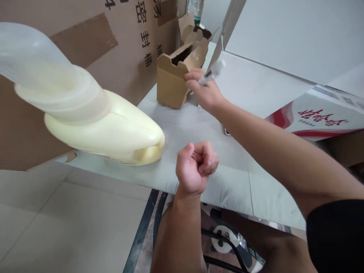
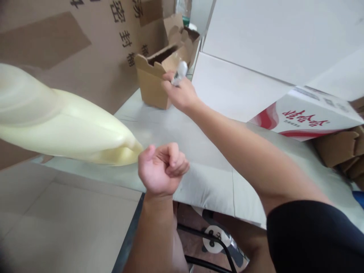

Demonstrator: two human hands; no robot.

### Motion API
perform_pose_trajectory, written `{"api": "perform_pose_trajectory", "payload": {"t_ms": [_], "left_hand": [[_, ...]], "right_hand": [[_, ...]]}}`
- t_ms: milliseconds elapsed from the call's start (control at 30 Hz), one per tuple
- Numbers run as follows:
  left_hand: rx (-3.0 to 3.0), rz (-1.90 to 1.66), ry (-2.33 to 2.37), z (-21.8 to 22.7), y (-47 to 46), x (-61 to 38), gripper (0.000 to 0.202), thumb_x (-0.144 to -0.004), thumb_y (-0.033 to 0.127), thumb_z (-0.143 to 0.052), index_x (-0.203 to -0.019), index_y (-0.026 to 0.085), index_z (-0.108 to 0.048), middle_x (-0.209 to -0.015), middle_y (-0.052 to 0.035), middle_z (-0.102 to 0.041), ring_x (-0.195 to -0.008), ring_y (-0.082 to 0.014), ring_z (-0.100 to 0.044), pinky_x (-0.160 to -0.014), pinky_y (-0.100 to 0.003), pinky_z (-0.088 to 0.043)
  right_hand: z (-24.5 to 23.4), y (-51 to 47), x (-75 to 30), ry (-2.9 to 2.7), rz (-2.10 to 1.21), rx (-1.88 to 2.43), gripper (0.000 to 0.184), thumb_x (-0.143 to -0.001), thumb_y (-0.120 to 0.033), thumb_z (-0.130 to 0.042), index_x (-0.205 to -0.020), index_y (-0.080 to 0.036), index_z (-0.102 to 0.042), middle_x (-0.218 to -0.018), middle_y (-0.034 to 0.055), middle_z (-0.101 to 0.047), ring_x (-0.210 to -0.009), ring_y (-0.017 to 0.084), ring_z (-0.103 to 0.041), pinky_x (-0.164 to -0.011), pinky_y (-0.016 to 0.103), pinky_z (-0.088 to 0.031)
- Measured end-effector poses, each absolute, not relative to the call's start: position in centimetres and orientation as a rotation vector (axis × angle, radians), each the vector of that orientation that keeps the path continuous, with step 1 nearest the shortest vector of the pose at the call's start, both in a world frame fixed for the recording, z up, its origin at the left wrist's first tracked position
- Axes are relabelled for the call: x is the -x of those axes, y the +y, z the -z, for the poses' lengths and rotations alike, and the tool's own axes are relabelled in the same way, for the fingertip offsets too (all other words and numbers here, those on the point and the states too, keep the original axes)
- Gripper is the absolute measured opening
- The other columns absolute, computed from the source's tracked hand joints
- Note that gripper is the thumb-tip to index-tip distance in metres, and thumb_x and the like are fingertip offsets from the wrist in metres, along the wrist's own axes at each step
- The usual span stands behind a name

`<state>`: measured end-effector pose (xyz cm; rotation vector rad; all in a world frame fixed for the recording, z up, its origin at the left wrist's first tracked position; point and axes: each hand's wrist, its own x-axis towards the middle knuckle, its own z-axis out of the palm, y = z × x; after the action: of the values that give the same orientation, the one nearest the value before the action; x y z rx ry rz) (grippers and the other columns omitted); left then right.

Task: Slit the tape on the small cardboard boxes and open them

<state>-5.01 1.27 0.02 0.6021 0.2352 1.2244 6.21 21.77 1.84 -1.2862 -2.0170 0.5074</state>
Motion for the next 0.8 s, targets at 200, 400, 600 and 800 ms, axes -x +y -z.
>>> {"api": "perform_pose_trajectory", "payload": {"t_ms": [200, 400, 600, 800], "left_hand": [[-0.935, -1.702, 0.922, -3.9, -3.1, 5.7, 0.028, -0.086, 0.027, -0.076, -0.064, 0.021, -0.061, -0.054, 0.0039, -0.040, -0.049, -0.0100, -0.032, -0.050, -0.028, -0.023], [-1.498, -1.856, 1.144, -3.0, -2.4, 2.8, 0.025, -0.094, 0.032, -0.057, -0.101, 0.029, -0.081, -0.109, -0.0046, -0.073, -0.108, -0.0268, -0.067, -0.101, -0.044, -0.055], [-1.915, -1.152, 1.332, -0.4, -0.5, 0.4, 0.027, -0.096, 0.042, -0.062, -0.110, 0.031, -0.082, -0.154, -0.0060, -0.061, -0.151, -0.0390, -0.046, -0.127, -0.061, -0.037], [-1.896, -1.267, 1.463, 0.7, 0.4, -1.3, 0.020, -0.093, 0.040, -0.065, -0.103, 0.030, -0.079, -0.141, -0.0077, -0.069, -0.149, -0.0374, -0.049, -0.130, -0.058, -0.034]], "right_hand": [[-1.8, 8.1, -15.2, -1.756, -0.632, 1.088, 0.027, -0.094, -0.046, -0.061, -0.100, -0.031, -0.082, -0.123, 0.0040, -0.078, -0.128, 0.030, -0.068, -0.124, 0.056, -0.047], [-3.0, -2.6, -21.8, -1.603, -0.628, 1.094, 0.028, -0.092, -0.044, -0.061, -0.086, -0.036, -0.087, -0.094, 0.0065, -0.078, -0.102, 0.030, -0.072, -0.114, 0.057, -0.051], [-1.4, -9.4, -31.5, -0.868, -0.250, 1.714, 0.028, -0.076, -0.061, -0.058, -0.074, -0.033, -0.060, -0.051, -0.0015, -0.038, -0.046, 0.021, -0.039, -0.055, 0.044, -0.042], [-1.1, -12.4, -43.0, -0.630, 0.064, 2.033, 0.014, -0.083, -0.042, -0.065, -0.083, -0.033, -0.053, -0.067, 0.0039, -0.063, -0.065, 0.026, -0.068, -0.070, 0.046, -0.052]]}}
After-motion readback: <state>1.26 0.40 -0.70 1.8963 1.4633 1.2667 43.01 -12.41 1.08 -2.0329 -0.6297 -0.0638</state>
